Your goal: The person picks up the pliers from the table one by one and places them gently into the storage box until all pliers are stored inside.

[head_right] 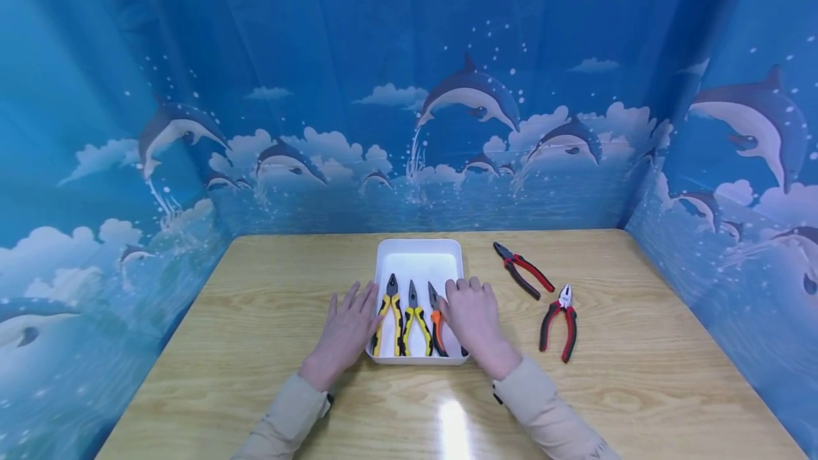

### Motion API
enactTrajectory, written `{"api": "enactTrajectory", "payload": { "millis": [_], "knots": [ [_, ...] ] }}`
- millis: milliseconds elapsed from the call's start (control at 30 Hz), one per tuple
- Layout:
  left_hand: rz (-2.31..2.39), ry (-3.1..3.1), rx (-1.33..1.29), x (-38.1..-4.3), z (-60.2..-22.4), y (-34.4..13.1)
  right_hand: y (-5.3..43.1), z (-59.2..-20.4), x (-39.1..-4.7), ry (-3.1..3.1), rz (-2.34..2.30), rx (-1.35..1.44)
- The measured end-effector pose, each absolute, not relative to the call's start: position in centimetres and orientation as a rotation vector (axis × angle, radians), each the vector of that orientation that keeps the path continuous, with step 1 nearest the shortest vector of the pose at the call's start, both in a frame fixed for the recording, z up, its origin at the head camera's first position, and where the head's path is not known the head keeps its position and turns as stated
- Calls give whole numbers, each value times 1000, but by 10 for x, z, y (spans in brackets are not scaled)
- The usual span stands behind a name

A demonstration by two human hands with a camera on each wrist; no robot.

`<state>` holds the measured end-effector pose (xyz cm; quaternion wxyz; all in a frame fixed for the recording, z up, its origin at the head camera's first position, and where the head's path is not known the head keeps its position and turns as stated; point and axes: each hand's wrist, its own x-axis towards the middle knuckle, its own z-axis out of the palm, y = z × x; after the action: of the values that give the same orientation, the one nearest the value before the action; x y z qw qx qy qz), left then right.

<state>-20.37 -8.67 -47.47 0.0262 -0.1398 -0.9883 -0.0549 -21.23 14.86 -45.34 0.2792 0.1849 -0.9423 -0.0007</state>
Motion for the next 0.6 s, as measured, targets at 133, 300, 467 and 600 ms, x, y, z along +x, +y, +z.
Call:
{"api": "enactTrajectory", "payload": {
  "millis": [133, 300, 467, 600],
  "knots": [
    [-169, -3056, -435, -204, -475, -87, 153, -451, -214, -2464, 27, 503],
    [-180, -3046, -440, -203, -475, -87, 156, -447, -214, -2411, 71, 513],
    [-184, -3046, -436, -203, -475, -87, 160, -447, -214, -2389, 103, 514],
    [-186, -3045, -437, -204, -476, -87, 166, -447, -214, -2385, 128, 505]
  ]
}}
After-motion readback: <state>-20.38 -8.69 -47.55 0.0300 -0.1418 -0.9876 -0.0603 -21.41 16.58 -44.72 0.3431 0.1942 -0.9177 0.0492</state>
